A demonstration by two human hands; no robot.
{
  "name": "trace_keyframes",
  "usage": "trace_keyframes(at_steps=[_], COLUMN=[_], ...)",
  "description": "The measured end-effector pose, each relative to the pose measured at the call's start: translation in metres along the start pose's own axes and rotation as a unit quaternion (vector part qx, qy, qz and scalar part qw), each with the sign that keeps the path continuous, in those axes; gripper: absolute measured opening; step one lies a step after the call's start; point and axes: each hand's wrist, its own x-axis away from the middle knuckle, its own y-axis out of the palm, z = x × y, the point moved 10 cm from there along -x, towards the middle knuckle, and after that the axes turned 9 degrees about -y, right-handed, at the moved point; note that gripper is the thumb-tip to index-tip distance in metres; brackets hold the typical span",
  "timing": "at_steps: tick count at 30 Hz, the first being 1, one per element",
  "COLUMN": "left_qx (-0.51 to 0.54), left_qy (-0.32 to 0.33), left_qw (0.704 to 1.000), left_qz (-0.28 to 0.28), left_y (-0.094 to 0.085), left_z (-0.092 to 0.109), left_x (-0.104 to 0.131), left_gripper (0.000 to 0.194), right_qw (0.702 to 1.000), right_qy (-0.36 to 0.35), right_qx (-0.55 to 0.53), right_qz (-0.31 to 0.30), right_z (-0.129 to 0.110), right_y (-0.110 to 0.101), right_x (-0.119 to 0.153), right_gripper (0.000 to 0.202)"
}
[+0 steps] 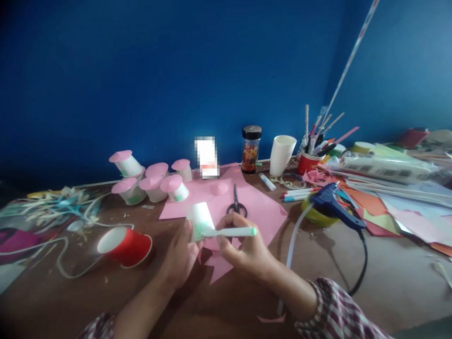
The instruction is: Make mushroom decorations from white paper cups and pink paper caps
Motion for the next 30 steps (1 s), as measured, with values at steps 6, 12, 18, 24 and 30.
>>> trace_keyframes(at_steps=[6, 12, 18, 24, 30], left_qx=[0.062, 0.069, 0.059, 0.021, 0.03], left_qy=[-0.014, -0.013, -0.005, -0.039, -0.038], left_qw=[0.998, 0.997, 0.998, 0.999, 0.999], left_qz=[-0.018, -0.011, -0.005, 0.017, 0.022], left_y=[0.004, 0.002, -0.002, -0.002, -0.005], left_z=[-0.001, -0.003, -0.004, -0.007, -0.01], left_x=[-0.001, -0.002, -0.003, 0.002, 0.001], left_gripper=[0.038, 0.032, 0.032, 0.04, 0.042], right_qw=[0.988, 0.977, 0.995, 0.999, 0.999], right_qy=[0.072, 0.097, 0.045, 0.035, 0.018], right_qx=[-0.131, -0.189, -0.077, 0.011, 0.036], right_qz=[0.037, 0.028, 0.035, -0.013, -0.016], right_z=[0.018, 0.025, 0.009, 0.012, 0.012], right_y=[-0.001, 0.006, 0.0, 0.008, 0.008], right_x=[0.002, 0.005, 0.005, 0.009, 0.01], right_gripper=[0.009, 0.015, 0.011, 0.008, 0.007])
